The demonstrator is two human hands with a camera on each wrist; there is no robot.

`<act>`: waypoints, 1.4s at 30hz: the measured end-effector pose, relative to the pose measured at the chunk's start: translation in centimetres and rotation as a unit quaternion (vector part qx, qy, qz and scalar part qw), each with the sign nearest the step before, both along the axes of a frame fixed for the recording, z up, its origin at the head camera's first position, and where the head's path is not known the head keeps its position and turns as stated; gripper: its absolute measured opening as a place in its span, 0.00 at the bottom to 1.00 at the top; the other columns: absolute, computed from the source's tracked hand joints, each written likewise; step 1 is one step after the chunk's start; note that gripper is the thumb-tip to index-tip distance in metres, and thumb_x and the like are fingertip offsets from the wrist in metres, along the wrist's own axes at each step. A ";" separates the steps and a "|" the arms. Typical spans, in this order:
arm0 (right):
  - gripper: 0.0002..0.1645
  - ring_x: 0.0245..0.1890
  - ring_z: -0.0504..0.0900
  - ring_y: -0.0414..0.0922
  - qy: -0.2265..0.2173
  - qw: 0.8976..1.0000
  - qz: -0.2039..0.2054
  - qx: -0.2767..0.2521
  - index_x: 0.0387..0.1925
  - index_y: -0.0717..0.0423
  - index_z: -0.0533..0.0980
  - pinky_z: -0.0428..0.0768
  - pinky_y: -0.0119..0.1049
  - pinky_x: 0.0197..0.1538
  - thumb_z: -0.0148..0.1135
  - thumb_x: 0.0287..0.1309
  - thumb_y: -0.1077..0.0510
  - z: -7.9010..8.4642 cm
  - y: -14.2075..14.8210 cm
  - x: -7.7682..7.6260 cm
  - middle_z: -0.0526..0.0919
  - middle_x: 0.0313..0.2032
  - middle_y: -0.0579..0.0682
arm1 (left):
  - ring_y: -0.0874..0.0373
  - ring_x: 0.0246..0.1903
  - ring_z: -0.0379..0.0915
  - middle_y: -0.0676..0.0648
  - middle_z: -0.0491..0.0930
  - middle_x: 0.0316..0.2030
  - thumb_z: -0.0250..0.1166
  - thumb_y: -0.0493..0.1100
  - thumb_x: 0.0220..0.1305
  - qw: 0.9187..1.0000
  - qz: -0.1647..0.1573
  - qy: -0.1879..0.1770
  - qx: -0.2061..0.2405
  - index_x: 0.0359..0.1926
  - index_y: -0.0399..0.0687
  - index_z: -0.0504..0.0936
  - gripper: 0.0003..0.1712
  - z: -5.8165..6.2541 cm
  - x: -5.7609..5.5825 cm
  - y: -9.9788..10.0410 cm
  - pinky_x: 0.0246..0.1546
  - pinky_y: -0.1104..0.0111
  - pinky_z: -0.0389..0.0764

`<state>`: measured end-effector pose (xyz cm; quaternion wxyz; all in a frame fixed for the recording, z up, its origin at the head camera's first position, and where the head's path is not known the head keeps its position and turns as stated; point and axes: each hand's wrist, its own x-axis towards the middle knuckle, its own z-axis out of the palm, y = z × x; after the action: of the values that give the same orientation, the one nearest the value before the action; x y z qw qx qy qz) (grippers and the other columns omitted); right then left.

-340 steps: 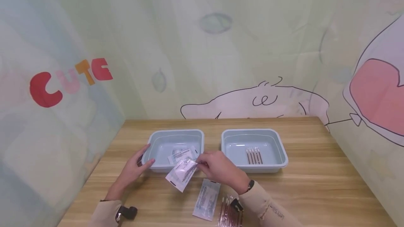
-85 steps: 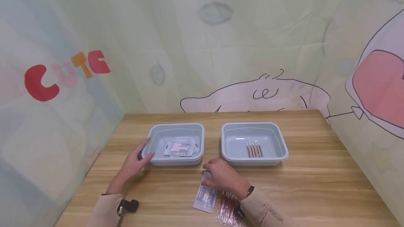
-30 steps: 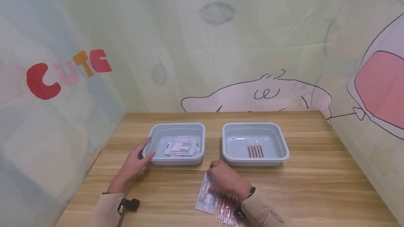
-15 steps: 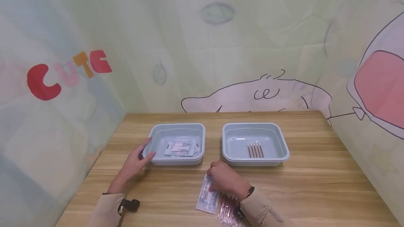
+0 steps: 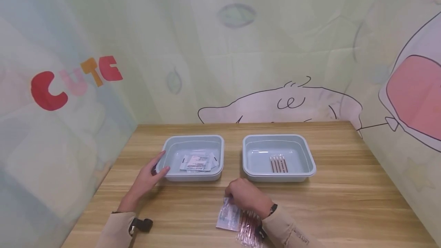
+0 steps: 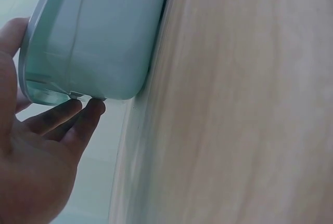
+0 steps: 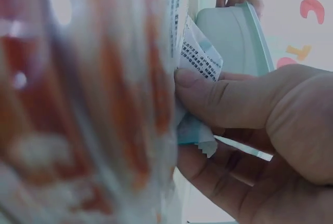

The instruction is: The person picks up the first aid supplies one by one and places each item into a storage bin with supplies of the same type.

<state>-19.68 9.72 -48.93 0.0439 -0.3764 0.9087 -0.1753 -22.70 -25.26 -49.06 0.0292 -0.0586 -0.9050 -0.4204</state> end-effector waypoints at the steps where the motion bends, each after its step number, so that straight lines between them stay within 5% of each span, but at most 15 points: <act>1: 0.08 0.28 0.78 0.30 0.001 1.000 0.004 -0.001 0.27 0.46 0.86 0.80 0.26 0.33 0.72 0.45 0.63 0.0 0.0 0.0 0.84 0.27 0.37 | 0.37 0.72 0.51 0.36 0.57 0.73 0.63 0.50 0.67 1.000 0.000 0.000 -0.001 0.75 0.46 0.56 0.41 0.0 0.0 0.0 0.71 0.46 0.56; 42: 0.06 0.28 0.77 0.26 -0.058 0.997 0.027 -0.052 0.33 0.46 0.86 0.79 0.21 0.34 0.71 0.52 0.59 0.6 0.8 -0.8 0.84 0.30 0.37 | 0.39 0.72 0.51 0.37 0.55 0.73 0.61 0.50 0.68 1.000 0.000 0.002 0.003 0.75 0.48 0.55 0.40 -0.6 -0.4 -0.2 0.71 0.48 0.58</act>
<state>-20.50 10.57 -48.37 0.0815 -0.3913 0.8840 -0.2425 -23.14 -25.45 -49.65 0.0313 -0.0598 -0.9037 -0.4229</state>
